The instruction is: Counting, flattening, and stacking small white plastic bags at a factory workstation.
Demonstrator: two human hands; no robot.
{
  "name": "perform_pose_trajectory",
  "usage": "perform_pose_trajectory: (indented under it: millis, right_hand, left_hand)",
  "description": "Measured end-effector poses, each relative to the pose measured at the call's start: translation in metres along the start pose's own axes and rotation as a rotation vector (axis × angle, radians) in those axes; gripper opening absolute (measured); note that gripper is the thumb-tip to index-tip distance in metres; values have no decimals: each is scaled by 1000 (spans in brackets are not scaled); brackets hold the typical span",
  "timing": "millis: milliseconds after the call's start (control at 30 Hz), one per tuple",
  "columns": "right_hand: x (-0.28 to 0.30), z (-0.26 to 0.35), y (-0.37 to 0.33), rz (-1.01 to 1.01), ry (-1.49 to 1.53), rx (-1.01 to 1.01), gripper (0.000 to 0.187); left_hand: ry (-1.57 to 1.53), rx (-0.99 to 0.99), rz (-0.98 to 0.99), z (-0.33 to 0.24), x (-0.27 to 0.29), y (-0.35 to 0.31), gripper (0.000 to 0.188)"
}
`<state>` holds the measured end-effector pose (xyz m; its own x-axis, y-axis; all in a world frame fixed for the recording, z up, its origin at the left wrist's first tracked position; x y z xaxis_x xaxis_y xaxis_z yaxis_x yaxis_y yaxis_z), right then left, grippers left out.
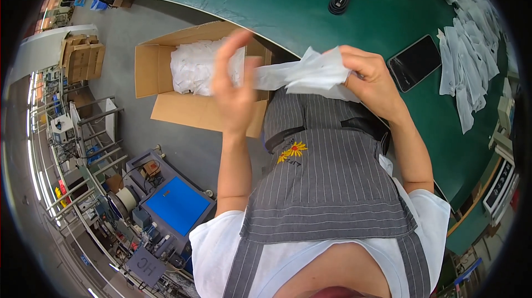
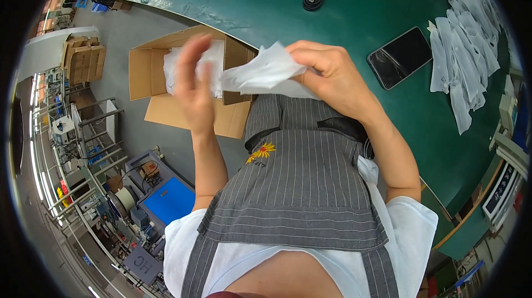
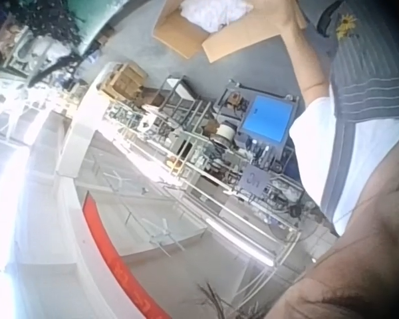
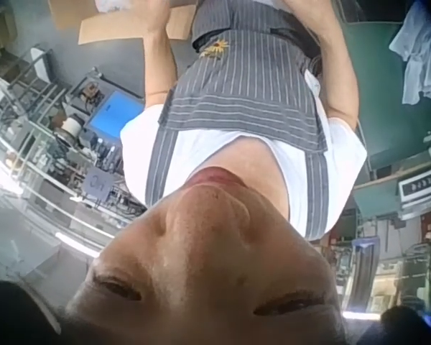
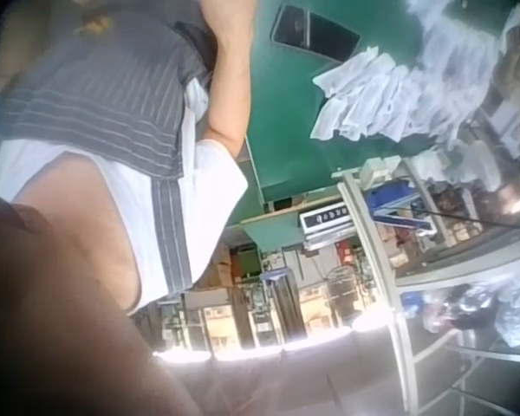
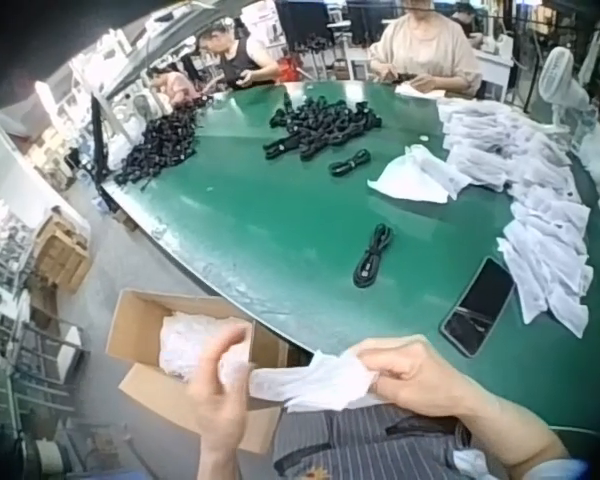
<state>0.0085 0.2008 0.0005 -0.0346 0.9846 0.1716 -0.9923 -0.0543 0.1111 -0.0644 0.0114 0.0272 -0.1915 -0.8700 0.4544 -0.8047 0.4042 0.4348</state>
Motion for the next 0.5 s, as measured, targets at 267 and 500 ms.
perform_pose_trajectory:
  millis: [267, 500]
  right_hand:
    - [-2, 25, -5, 31, -141, 103, 25]
    - [-3, 22, -3, 40, -87, 66, 27]
  left_hand:
    - [-327, 90, 453, -11, -55, -2, 35]
    - [-263, 97, 336, -8, -56, -8, 20]
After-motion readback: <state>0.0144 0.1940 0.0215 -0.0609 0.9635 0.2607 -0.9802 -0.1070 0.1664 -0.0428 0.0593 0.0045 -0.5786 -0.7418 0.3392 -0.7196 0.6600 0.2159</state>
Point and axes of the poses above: each hand's wrist, its own y-axis towards the middle knuckle, its own x-axis out of the back of the hand, z = x × y, the point moved 7 cm from there along y, towards the middle knuckle, and after that the axes turned 4 degrees about z, right-handed, at the moved point
